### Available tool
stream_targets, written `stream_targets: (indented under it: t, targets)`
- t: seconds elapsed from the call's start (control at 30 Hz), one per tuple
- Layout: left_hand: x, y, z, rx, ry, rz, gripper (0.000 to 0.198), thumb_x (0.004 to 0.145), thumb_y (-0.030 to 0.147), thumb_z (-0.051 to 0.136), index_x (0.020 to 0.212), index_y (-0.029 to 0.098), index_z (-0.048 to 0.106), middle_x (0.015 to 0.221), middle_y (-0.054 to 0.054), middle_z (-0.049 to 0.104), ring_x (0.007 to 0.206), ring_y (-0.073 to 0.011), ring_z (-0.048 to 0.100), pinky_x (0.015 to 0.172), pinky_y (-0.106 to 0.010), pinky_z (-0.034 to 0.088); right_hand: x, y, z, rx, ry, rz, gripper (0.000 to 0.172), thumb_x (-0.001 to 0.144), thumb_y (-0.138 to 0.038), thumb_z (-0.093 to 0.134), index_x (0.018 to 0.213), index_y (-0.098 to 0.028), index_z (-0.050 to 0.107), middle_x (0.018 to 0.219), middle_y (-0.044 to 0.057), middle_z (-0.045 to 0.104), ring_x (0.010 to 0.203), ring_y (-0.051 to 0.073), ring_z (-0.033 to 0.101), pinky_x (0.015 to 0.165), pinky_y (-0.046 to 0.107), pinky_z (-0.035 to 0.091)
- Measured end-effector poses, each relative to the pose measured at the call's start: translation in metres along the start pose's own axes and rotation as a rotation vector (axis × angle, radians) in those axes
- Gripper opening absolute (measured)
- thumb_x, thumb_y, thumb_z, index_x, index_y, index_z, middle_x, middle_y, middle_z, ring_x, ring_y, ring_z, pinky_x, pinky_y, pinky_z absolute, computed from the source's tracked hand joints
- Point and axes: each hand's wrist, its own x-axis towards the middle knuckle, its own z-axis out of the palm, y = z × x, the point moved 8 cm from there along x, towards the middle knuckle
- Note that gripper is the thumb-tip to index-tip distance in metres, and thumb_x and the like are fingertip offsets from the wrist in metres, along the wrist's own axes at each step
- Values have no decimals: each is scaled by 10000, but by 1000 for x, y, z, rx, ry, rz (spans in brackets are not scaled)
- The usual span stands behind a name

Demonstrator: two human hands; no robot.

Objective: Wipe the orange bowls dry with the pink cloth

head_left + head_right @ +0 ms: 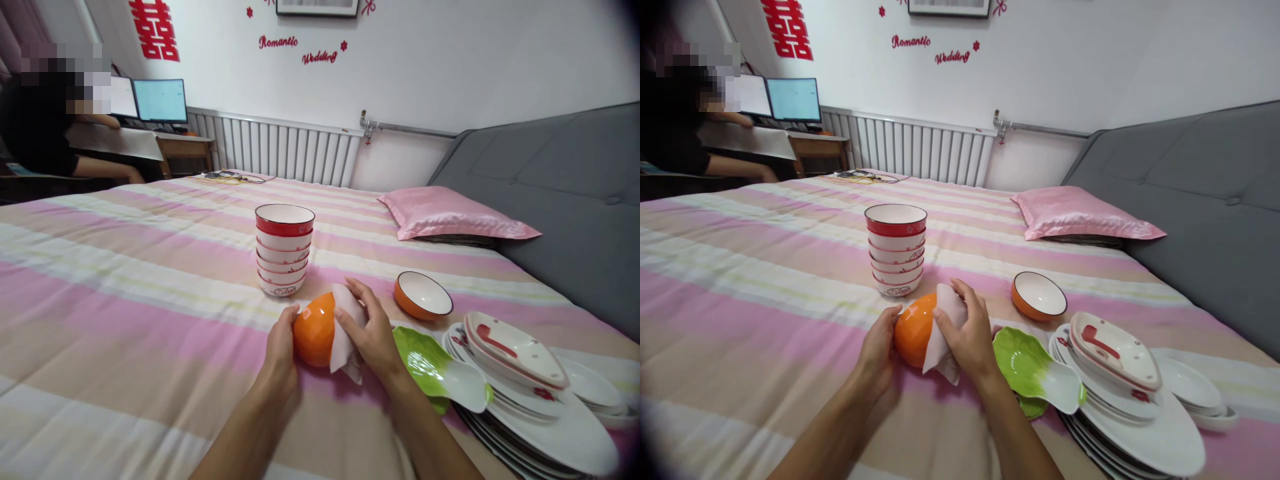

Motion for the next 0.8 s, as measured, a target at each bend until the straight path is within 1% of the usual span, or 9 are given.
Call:
stream_targets:
  t: [0.13,0.27,0.33,0.43,0.53,0.6,0.67,0.73,0.8]
  targets:
    - [0,-2,-2,-21,3,-5,131,742,286,601,741,157,579,641,7,616,540,-127,553,534,-231,431,1,1,-7,-50,61,45,631,687,-430,731,1252,-221,542,1150,106,627,1075,278,578,934,475,466]
    - [0,-2,0,-3,-46,-7,145,744,302,584,751,158,577,630,15,602,517,-123,538,515,-235,423,1,3,-11,-82,108,54,650,644,-501,757,1197,-214,573,1161,111,611,1024,275,592,892,455,490]
    - [1,-1,1,1,-62,9,143,730,300,594,750,161,573,631,21,593,532,-123,543,528,-234,434,1,3,-12,-91,112,66,618,636,-522,758,1140,-208,590,1149,111,618,1023,280,591,888,453,491]
    - [2,1,0,8,-55,29,133,706,288,611,730,166,563,629,22,591,545,-125,545,532,-235,440,0,2,-11,-85,114,85,547,645,-538,747,1051,-204,593,1069,101,646,969,275,611,850,444,506]
    - [3,1,0,-3,-49,15,114,694,268,612,713,165,568,624,16,601,544,-129,547,533,-238,438,-1,-4,-13,-83,121,57,462,668,-521,731,980,-207,601,1005,88,666,926,268,629,829,438,514]
    - [2,2,-1,-21,-37,11,99,690,254,608,700,163,570,612,15,603,531,-128,543,531,-239,434,0,-8,-13,-77,85,29,402,694,-482,717,968,-206,618,1012,89,677,943,270,636,849,439,511]
    - [2,4,-2,-28,-34,10,92,694,248,598,701,158,580,613,11,611,525,-130,546,530,-241,432,1,-10,-11,-44,0,11,375,716,-419,700,1016,-206,625,1067,90,679,990,271,637,885,439,507]
    - [2,5,-1,-25,-40,-5,99,700,247,584,712,150,595,610,9,614,517,-132,552,523,-243,427,1,-10,-8,25,-108,6,398,721,-326,672,1096,-210,608,1151,89,663,1059,266,626,927,433,499]
    - [2,6,-1,-24,-44,-25,105,706,242,572,719,142,603,590,15,603,498,-127,546,512,-241,419,2,-8,-7,123,-199,14,461,696,-219,619,1155,-212,581,1218,89,639,1126,258,604,960,424,489]
